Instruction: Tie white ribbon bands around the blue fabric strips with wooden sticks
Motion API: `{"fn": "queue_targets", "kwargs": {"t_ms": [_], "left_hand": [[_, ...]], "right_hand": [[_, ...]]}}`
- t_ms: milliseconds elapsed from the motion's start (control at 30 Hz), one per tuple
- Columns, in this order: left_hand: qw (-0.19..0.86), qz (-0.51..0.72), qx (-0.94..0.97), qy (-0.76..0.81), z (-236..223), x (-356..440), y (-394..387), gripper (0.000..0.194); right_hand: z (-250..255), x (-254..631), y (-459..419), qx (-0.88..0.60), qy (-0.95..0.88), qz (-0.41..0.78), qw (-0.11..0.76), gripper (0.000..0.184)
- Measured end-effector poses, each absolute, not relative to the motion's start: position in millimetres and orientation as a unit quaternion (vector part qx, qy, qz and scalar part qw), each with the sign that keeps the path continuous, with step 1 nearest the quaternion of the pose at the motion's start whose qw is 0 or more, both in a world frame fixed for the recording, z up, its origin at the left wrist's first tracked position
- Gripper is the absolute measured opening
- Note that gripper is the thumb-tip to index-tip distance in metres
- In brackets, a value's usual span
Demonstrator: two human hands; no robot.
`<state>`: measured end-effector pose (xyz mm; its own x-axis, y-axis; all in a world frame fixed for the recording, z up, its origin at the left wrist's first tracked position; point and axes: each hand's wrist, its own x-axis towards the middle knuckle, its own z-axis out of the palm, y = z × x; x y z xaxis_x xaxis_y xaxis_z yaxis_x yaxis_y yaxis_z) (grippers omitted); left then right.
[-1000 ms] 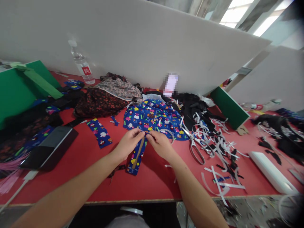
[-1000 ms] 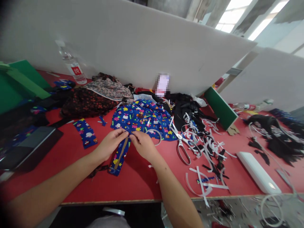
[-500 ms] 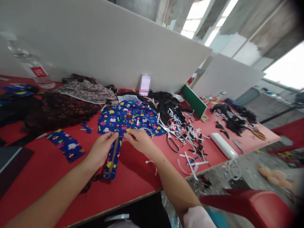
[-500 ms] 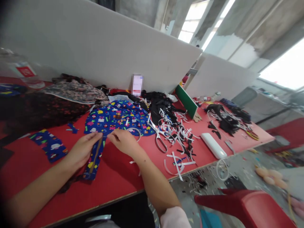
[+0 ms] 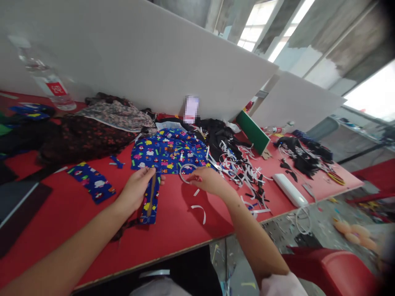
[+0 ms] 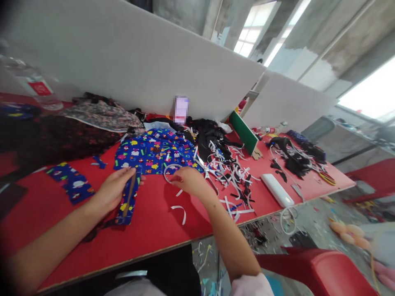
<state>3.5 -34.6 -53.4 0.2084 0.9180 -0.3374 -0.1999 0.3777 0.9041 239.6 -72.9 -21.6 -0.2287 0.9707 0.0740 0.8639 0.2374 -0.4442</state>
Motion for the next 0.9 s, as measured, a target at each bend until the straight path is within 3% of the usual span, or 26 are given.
{"fn": "queue_targets", "kwargs": {"t_ms": [133, 300, 433, 633, 733, 900], "left_hand": [[0.678, 0.421, 0.397, 0.454, -51.6, 4.1, -37.9, 0.019], [0.679, 0.444, 0.438, 0.387, -37.5, -0.2, -41.9, 0.02], [0.695, 0.424, 0.475, 0.334, -29.7, -3.4, -43.8, 0.029], [0.66, 0.396, 0.539, 0.342, -26.8, -9.2, -39.8, 0.026], [0.673, 0.33, 0.557, 0.357, -26.3, -10.4, -39.5, 0.027], [0.633, 0.325, 0.587, 0.386, -28.7, -6.7, -41.4, 0.027]], "right_hand": [[-40.5, 211.3, -66.4, -0.602, -0.766, 0.147, 0.171, 0.004], [-2.3, 200.4, -66.4, -0.59, -0.762, 0.177, 0.2, 0.009], [18.9, 202.9, -64.9, -0.497, -0.726, 0.384, 0.28, 0.016], [-10.7, 200.0, -53.4, -0.395, -0.562, 0.606, 0.4, 0.017], [-20.4, 200.1, -51.0, -0.397, -0.532, 0.611, 0.431, 0.016], [-24.7, 201.9, -49.7, -0.45, -0.558, 0.519, 0.465, 0.013]]}}
